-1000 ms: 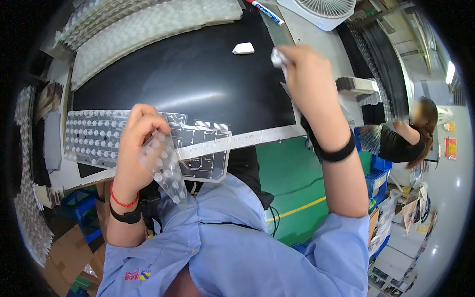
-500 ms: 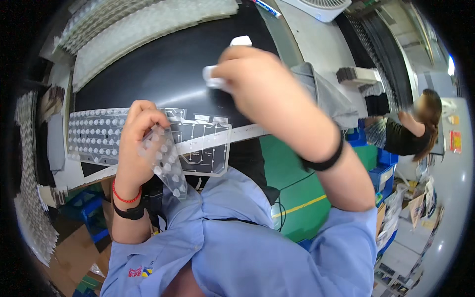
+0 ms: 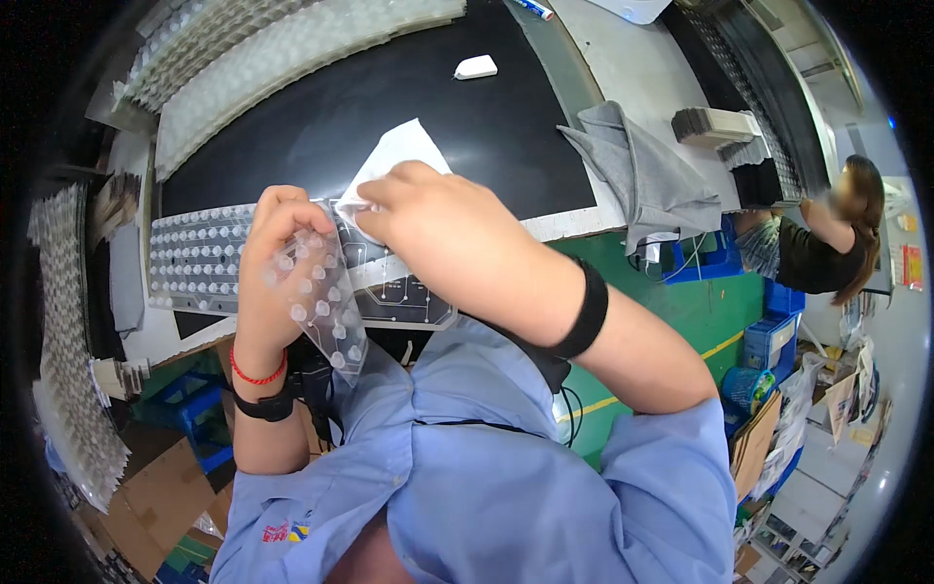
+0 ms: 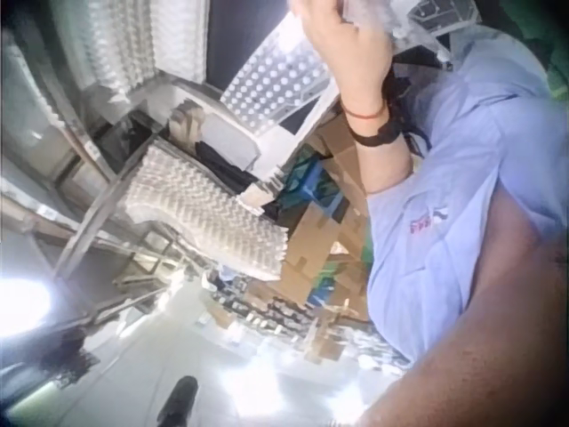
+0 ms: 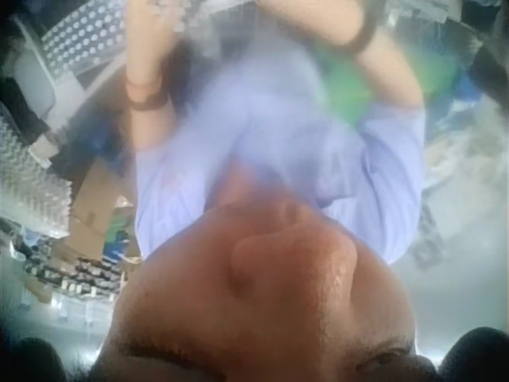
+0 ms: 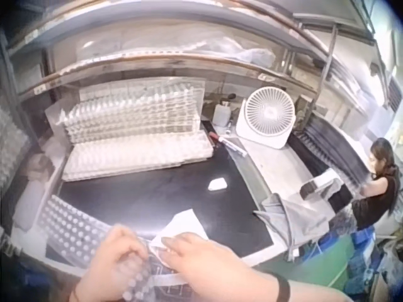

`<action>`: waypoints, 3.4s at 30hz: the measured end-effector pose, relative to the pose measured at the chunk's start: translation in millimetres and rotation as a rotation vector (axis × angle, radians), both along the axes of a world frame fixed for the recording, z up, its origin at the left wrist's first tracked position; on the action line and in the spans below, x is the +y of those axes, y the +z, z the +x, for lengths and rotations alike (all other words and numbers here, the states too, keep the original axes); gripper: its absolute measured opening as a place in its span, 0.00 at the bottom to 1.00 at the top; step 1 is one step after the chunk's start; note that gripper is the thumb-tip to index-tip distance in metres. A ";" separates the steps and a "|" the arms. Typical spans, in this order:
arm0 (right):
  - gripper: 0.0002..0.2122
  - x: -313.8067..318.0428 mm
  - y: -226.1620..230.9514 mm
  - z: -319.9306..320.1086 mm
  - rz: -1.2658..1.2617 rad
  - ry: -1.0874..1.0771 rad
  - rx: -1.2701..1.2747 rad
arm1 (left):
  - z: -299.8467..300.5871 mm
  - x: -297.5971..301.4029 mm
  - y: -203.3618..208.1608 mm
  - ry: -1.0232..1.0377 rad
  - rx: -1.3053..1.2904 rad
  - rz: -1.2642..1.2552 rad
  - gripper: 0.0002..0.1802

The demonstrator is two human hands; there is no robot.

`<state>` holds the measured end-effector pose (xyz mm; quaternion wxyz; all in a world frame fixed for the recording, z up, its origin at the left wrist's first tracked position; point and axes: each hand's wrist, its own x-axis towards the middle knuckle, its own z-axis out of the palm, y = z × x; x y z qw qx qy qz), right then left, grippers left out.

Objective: Inspecting and layering keyboard membrane circuits and plastic sheets at an assembly workstation.

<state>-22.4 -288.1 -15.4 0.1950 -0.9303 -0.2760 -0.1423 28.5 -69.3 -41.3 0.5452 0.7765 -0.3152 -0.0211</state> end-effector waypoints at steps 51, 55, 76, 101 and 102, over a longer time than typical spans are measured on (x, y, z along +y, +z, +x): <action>0.05 -33.8 -139.3 -139.0 0.562 -0.305 0.337 | -16.1 -14.1 3.1 0.150 0.100 -0.196 0.24; 0.09 -10.5 -110.9 -128.3 1.188 -0.449 0.511 | -16.2 14.5 -5.5 0.098 -0.394 -0.398 0.23; 0.26 -1.6 -27.0 -83.0 0.946 -0.363 0.280 | -37.6 157.7 -25.7 0.641 -0.155 -0.324 0.15; 0.12 -67.6 49.9 -16.4 0.916 -0.376 0.265 | 19.8 182.7 20.4 0.655 0.064 -0.391 0.23; 0.12 -69.1 61.1 -7.0 0.879 -0.395 0.255 | 23.1 180.4 19.2 0.647 0.087 -0.424 0.23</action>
